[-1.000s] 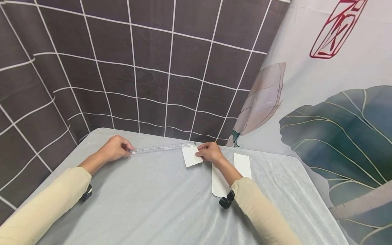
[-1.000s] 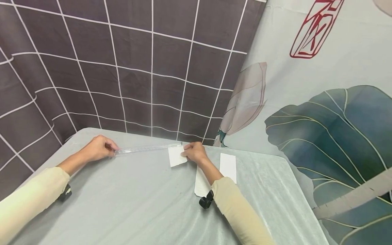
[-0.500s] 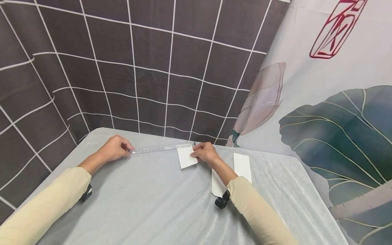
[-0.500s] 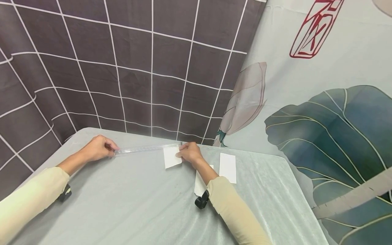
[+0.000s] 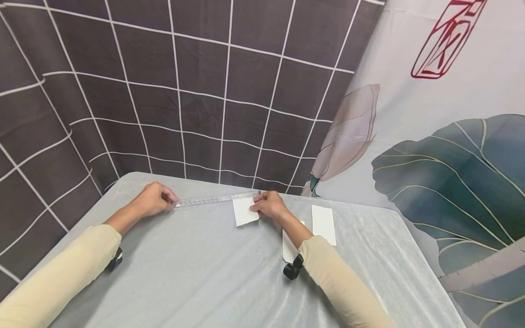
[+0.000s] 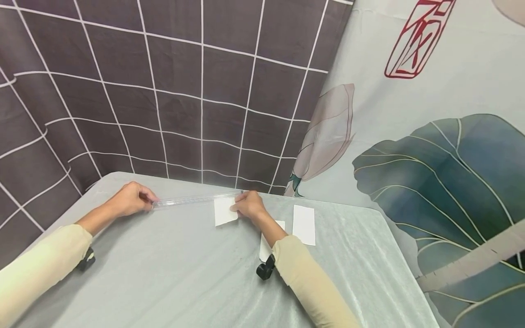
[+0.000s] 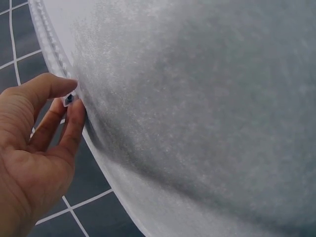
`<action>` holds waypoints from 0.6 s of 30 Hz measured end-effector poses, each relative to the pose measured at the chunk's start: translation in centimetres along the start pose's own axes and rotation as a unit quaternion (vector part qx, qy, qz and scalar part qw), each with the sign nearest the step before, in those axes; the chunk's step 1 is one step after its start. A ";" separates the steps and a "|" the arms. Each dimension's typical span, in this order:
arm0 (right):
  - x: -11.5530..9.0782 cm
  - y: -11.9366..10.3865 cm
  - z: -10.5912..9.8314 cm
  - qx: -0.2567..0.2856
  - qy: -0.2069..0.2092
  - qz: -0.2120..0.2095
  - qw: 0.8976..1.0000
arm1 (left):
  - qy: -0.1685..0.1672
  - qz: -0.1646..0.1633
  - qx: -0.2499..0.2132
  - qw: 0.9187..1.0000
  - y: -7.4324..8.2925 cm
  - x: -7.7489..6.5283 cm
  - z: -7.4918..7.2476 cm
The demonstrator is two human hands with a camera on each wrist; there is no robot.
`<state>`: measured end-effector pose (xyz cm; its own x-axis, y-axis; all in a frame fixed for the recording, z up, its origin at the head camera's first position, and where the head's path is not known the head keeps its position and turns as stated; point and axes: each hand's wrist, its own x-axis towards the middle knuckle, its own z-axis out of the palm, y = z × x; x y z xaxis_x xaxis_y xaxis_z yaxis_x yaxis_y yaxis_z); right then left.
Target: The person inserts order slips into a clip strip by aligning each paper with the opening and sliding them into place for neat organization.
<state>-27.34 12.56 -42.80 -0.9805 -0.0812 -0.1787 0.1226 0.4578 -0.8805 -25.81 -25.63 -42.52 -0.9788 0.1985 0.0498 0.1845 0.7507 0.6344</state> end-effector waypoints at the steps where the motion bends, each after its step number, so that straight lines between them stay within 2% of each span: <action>1: 0.0 0.0 0.0 0.000 0.000 0.001 1.000 | 0.001 0.001 0.000 1.000 0.0 0.0 0.0; 18: 0.3 -0.1 1.2 0.005 -0.021 0.003 1.000 | -0.005 -0.002 -0.005 1.000 0.1 -0.1 -0.1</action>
<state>-27.41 11.44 -43.32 -0.9725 -0.1157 -0.2020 0.1303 0.4489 -0.8840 -25.72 -25.64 -42.34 -0.9786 0.2020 0.0395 0.1798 0.7453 0.6420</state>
